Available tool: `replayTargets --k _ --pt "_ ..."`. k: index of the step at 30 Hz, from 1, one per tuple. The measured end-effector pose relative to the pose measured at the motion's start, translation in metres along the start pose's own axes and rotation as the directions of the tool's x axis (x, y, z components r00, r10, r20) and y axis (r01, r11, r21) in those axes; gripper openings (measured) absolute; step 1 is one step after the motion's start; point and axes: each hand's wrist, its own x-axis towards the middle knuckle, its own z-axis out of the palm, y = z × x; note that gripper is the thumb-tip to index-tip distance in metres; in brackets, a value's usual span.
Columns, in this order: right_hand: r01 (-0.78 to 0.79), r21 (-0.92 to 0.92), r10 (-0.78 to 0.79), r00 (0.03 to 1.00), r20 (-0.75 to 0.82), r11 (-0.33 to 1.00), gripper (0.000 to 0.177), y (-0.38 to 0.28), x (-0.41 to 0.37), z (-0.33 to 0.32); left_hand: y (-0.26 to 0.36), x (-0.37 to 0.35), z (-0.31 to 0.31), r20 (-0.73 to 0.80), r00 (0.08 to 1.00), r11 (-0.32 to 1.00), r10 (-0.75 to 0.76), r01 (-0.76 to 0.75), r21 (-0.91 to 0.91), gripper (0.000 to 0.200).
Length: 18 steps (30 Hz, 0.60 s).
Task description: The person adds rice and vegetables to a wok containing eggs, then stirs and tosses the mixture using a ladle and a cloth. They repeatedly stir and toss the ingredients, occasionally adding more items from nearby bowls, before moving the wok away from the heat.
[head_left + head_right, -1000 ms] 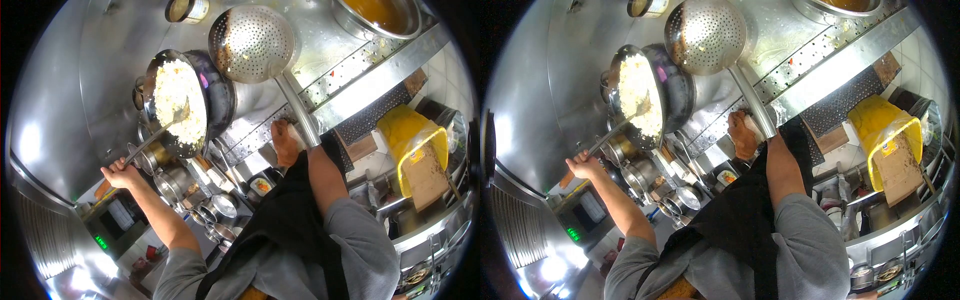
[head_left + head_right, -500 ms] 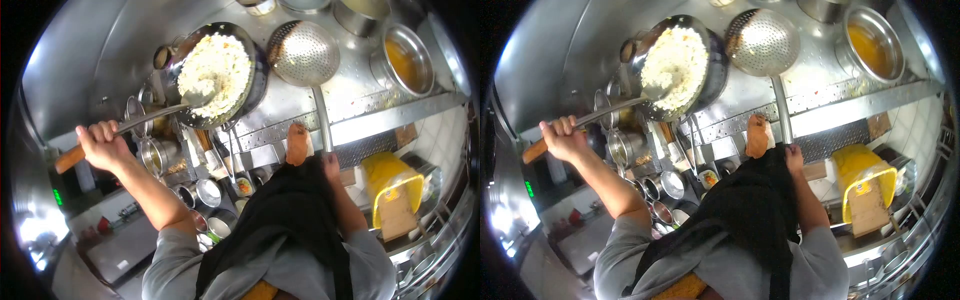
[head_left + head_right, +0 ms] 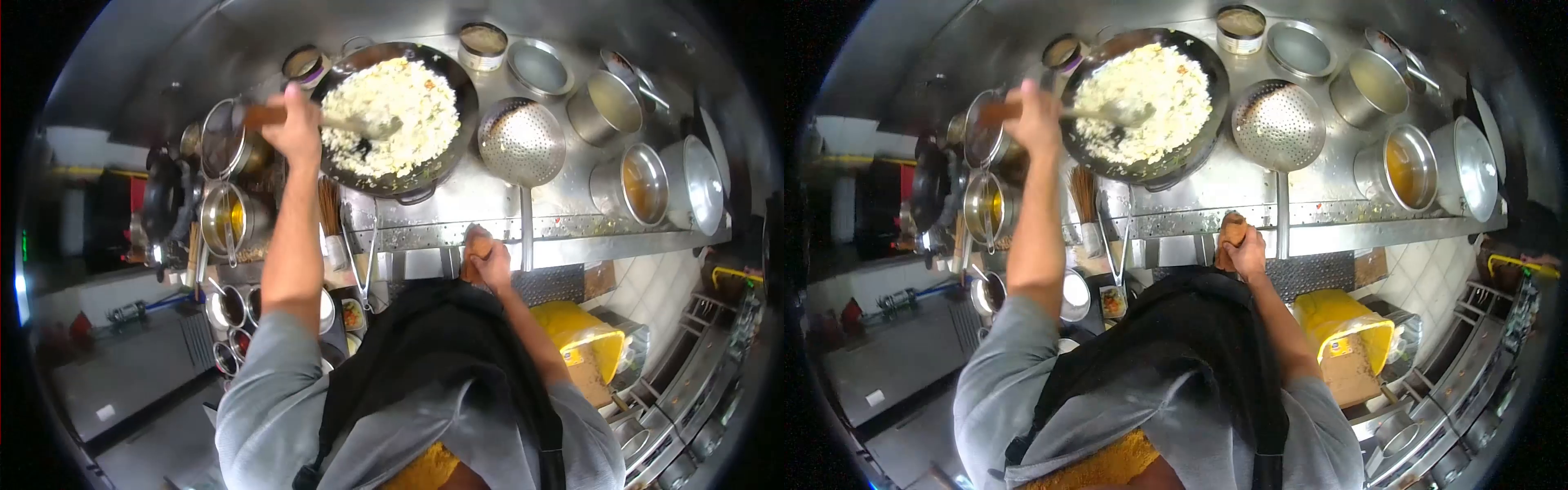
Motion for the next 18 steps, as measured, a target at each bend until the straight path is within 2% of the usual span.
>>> replayTargets --k 1,2,3,4,5,6,7,8,10,11,12,14,16,18 --pt "0.043 0.013 -0.043 0.999 0.000 0.999 0.046 -0.005 0.008 0.005 0.009 0.020 0.006 0.038 0.998 0.996 -0.053 0.056 -0.075 0.029" --pt "0.085 0.026 -0.085 0.996 0.004 0.996 0.046 -0.011 0.014 0.008 0.028 0.037 0.017 -0.049 0.999 1.000 -0.022 0.022 -0.002 0.031" --pt "-0.014 0.008 0.013 0.992 0.126 1.000 0.050 -0.025 0.020 0.002 0.046 0.056 0.019 -0.047 0.999 0.999 -0.009 0.007 -0.034 0.032" --pt "-0.009 -0.002 0.009 0.991 0.130 1.000 0.050 -0.031 0.024 0.001 0.067 0.070 0.020 -0.046 0.997 0.998 0.055 -0.054 0.022 0.036" --pt "-0.203 0.490 0.050 0.950 0.307 0.848 0.054 -0.035 0.026 0.000 0.084 0.078 0.016 -0.007 0.997 0.997 0.072 -0.072 -0.015 0.038" --pt "-0.416 0.795 -0.006 0.885 0.466 0.442 0.058 -0.036 0.028 -0.002 0.092 0.082 0.010 0.030 0.995 0.995 0.090 -0.088 -0.055 0.040" --pt "-0.605 0.781 -0.021 0.788 0.615 0.154 0.062 -0.032 0.030 -0.003 0.081 0.085 0.005 -0.011 0.995 0.995 0.102 -0.102 -0.018 0.041" --pt "-0.607 0.778 -0.016 0.787 0.617 0.162 0.062 -0.045 0.028 -0.010 0.050 0.075 0.006 -0.132 0.983 0.963 0.130 -0.093 0.254 0.038" --pt "-0.648 0.755 -0.147 0.761 0.632 -0.103 0.061 -0.093 0.024 -0.028 -0.009 0.067 0.005 -0.189 0.977 0.994 -0.100 0.107 0.026 0.040" --pt "-0.670 0.741 -0.224 0.730 0.646 -0.044 0.061 -0.103 0.033 -0.022 -0.007 0.083 0.011 -0.187 0.978 0.995 -0.094 0.099 0.017 0.040" --pt "-0.675 0.736 -0.214 0.726 0.654 -0.043 0.061 -0.104 0.029 -0.020 -0.004 0.094 0.010 -0.184 0.972 0.989 -0.147 0.151 0.008 0.038" --pt "-0.664 0.740 -0.207 0.713 0.670 0.111 0.062 -0.169 0.039 -0.042 0.021 0.119 0.021 -0.179 0.968 0.985 -0.173 0.172 -0.020 0.037" --pt "-0.659 0.742 -0.155 0.725 0.671 0.124 0.063 -0.189 0.046 -0.035 0.050 0.121 0.026 -0.076 0.992 0.960 -0.099 0.075 -0.268 0.028" --pt "-0.667 0.710 -0.035 0.723 0.690 0.226 0.061 -0.199 0.051 -0.023 0.048 0.114 0.040 -0.040 0.998 0.952 -0.057 0.042 -0.303 0.029"
